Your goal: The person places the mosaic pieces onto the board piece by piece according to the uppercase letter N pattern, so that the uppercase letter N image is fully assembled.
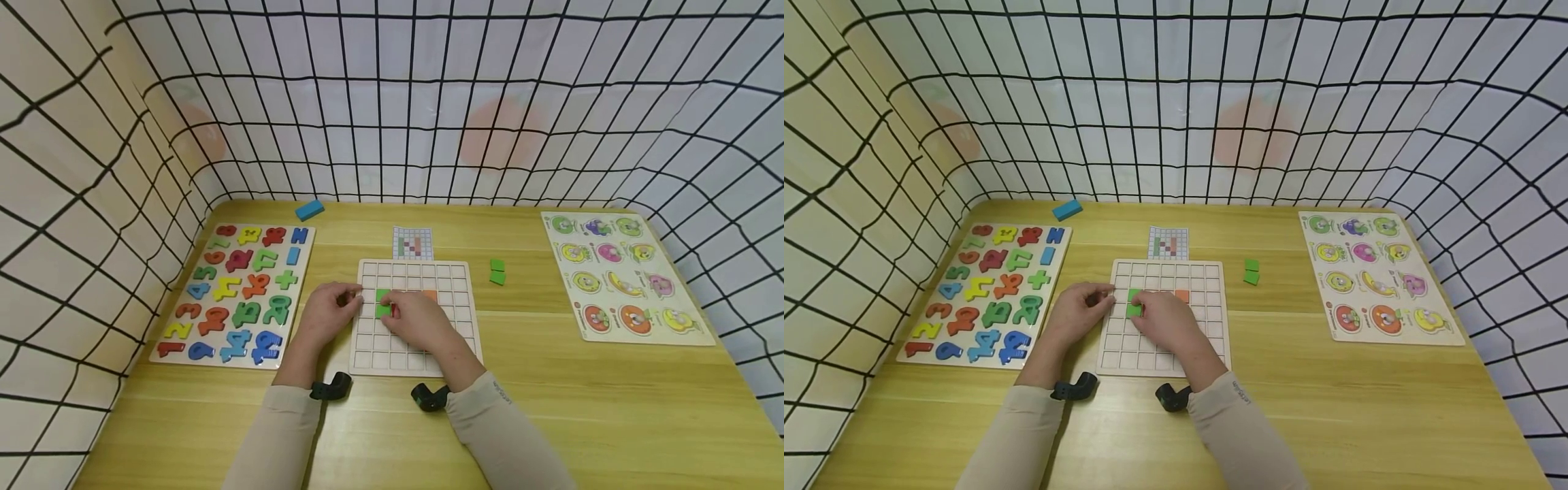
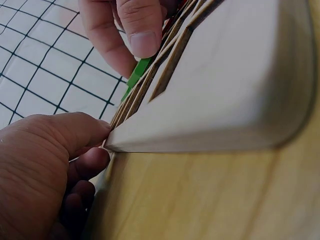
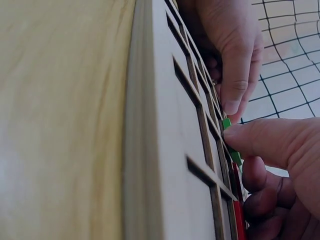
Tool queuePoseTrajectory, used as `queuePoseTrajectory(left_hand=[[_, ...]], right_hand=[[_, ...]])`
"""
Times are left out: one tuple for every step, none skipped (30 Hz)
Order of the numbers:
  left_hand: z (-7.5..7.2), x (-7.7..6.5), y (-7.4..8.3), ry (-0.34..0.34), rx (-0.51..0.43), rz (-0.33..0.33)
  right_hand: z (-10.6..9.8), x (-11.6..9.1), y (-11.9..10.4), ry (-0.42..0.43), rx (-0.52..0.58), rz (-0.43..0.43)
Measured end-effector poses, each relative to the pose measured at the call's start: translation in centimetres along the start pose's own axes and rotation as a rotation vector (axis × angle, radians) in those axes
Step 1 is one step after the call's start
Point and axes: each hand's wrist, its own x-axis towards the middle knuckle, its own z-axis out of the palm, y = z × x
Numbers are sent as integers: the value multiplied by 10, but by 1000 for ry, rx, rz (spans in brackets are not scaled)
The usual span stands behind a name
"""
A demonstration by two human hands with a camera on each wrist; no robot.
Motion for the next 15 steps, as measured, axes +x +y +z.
queuePoseTrajectory(left_hand=[[0, 0, 0, 0, -1, 1], [0, 0, 0, 0, -1, 1], [-1, 0, 0, 0, -1, 1], [-1, 0, 0, -1, -1, 0], [-1, 0, 0, -2, -1, -2], [-1, 0, 1, -3, -1, -3], [-1, 0, 1, -4, -2, -4], [-1, 0, 1, -3, -3, -5], [-1, 0, 1, -3, -2, -7], [-1, 0, 1, -3, -2, -7], [-1, 0, 1, -5, -2, -7], [-1, 0, 1, -5, -3, -7], [-1, 0, 1, -5, -5, -8], [-1, 0, 1, -6, -6, -9], [-1, 0, 1, -6, -5, -11]], right_hand=[[0, 0, 0, 1, -1, 0], [0, 0, -1, 3, -6, -1], [0, 0, -2, 5, -10, -3], [-1, 0, -2, 6, -12, -4], [-1, -1, -3, 8, -16, -6], [-2, -1, -3, 8, -20, -6], [-2, 0, -3, 8, -22, -8], [-2, 0, -4, 7, -24, -9], [-2, 0, -4, 6, -23, -11], [-2, 0, -4, 4, -25, -10], [-2, 0, -4, 2, -26, -9], [-2, 1, -4, 1, -27, -8], [-2, 1, -4, 0, -26, -7], [-2, 1, -3, 0, -26, -6], [-1, 2, -3, 0, -26, -5]])
